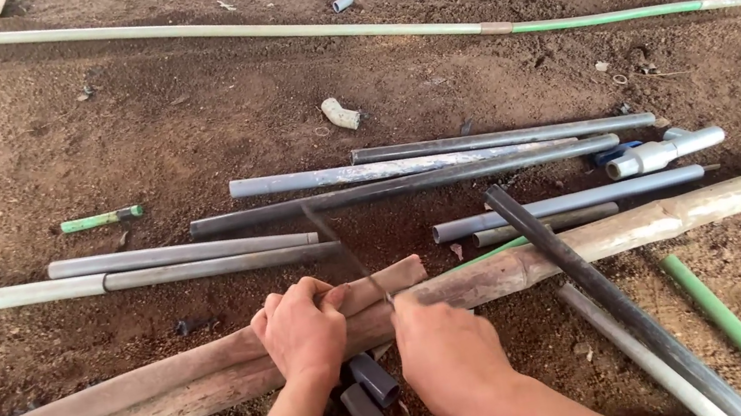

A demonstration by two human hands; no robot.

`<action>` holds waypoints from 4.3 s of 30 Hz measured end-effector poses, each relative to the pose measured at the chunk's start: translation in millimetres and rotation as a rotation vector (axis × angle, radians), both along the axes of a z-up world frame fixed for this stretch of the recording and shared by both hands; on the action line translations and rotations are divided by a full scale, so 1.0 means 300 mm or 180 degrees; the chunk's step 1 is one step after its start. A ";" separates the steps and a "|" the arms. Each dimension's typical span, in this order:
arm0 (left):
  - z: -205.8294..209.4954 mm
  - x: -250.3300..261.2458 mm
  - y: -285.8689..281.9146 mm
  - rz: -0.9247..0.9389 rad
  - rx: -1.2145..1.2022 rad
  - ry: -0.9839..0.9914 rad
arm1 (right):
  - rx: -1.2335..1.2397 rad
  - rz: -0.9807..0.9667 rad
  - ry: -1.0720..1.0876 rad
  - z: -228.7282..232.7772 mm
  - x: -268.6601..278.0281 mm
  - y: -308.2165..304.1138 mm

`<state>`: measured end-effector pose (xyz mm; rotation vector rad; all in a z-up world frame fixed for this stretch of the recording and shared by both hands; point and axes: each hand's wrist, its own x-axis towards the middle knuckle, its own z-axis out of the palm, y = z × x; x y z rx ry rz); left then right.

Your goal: A person uses a handheld hacksaw blade to saw through a PVC pipe on a dirt floor.

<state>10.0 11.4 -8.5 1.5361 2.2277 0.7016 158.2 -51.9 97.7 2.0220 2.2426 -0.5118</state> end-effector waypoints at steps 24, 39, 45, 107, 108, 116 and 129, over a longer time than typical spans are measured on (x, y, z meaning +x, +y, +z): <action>-0.032 0.011 0.002 -0.0071 0.0187 0.0260 | -0.1494 -0.0508 0.0267 0.246 0.105 -0.070; -0.095 -0.003 0.000 -0.0271 0.0874 0.0446 | -0.1734 -0.0289 0.0650 0.157 0.046 0.021; -0.099 -0.012 -0.007 -0.0338 0.1095 0.0477 | -0.1727 -0.0430 0.0603 0.117 0.027 0.031; -0.187 -0.002 0.020 -0.0463 0.1395 0.0282 | -0.0887 -0.0628 0.1105 -0.202 -0.035 0.140; -0.218 -0.007 0.034 -0.0430 0.1194 0.0185 | -0.0528 -0.0562 0.1221 -0.270 -0.011 0.142; -0.085 -0.016 0.008 -0.0300 0.0740 -0.0358 | -0.1762 -0.1633 0.3808 -0.176 -0.024 0.082; -0.017 0.022 0.003 -0.0117 0.0112 -0.0533 | -0.1181 -0.0624 0.0139 0.211 0.005 -0.005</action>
